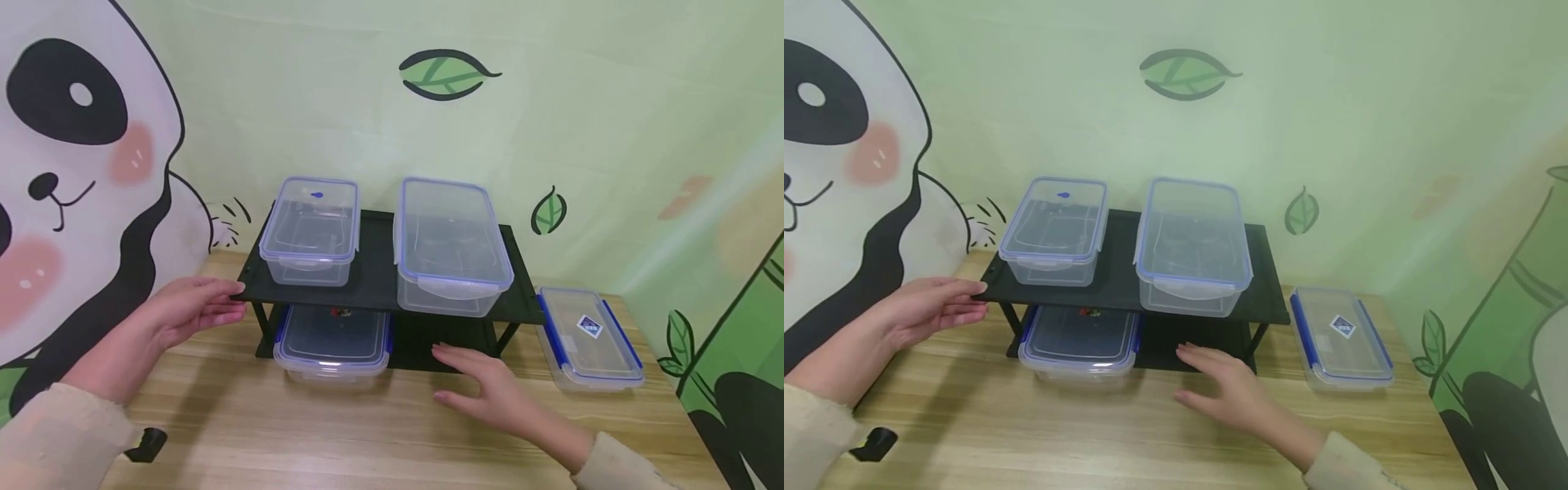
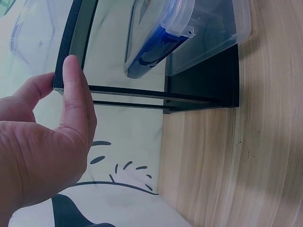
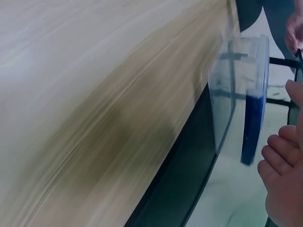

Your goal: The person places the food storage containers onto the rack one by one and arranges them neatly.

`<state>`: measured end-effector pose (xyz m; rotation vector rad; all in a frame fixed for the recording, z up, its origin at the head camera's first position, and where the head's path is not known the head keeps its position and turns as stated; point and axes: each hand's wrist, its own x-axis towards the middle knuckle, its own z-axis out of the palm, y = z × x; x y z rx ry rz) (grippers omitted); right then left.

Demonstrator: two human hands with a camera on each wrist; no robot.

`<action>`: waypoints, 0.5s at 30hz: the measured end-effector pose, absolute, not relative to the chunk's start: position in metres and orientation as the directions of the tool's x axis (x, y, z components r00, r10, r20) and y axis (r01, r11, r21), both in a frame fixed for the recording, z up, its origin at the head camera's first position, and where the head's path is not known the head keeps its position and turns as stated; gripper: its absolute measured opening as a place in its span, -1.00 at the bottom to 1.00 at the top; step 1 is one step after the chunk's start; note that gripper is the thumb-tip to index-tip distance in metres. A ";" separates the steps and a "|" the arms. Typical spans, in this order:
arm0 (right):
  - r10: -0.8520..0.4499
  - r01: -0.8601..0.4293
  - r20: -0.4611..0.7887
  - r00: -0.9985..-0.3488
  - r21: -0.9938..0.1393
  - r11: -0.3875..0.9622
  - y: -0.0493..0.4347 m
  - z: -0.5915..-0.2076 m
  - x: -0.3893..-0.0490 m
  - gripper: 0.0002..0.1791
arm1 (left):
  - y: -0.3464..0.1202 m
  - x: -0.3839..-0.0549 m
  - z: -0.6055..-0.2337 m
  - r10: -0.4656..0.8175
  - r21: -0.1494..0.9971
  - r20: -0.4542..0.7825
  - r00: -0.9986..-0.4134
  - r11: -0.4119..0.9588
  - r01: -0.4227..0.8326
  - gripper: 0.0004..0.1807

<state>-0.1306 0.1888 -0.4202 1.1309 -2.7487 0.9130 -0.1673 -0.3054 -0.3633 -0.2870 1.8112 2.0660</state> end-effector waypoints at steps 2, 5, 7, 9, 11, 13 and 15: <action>-0.620 -0.629 0.221 -0.753 -0.518 0.580 0.201 -0.416 -0.128 -0.40 | -0.306 -0.167 -0.363 0.142 0.906 -0.395 -0.907 -0.100 -0.411 -0.94; -0.597 -0.604 0.205 -0.776 -0.516 0.608 0.217 -0.412 -0.123 -0.42 | -0.307 -0.168 -0.364 0.141 0.905 -0.399 -0.906 -0.100 -0.414 -0.93; -0.579 -0.587 0.197 -0.791 -0.512 0.627 0.228 -0.410 -0.120 -0.44 | -0.307 -0.168 -0.364 0.142 0.904 -0.400 -0.905 -0.099 -0.415 -0.92; -0.555 -0.562 0.188 -0.811 -0.515 0.647 0.239 -0.407 -0.118 -0.45 | -0.308 -0.168 -0.365 0.144 0.905 -0.398 -0.906 -0.100 -0.414 -0.91; -0.523 -0.516 0.153 -0.838 -0.532 0.672 0.250 -0.404 -0.118 -0.47 | -0.308 -0.168 -0.365 0.146 0.906 -0.396 -0.907 -0.100 -0.412 -0.90; -0.482 -0.442 0.086 -0.872 -0.562 0.699 0.262 -0.400 -0.119 -0.46 | -0.308 -0.169 -0.366 0.149 0.906 -0.393 -0.907 -0.103 -0.410 -0.89; -0.440 -0.362 0.014 -0.898 -0.591 0.721 0.275 -0.397 -0.122 -0.45 | -0.307 -0.169 -0.366 0.151 0.907 -0.391 -0.908 -0.103 -0.407 -0.88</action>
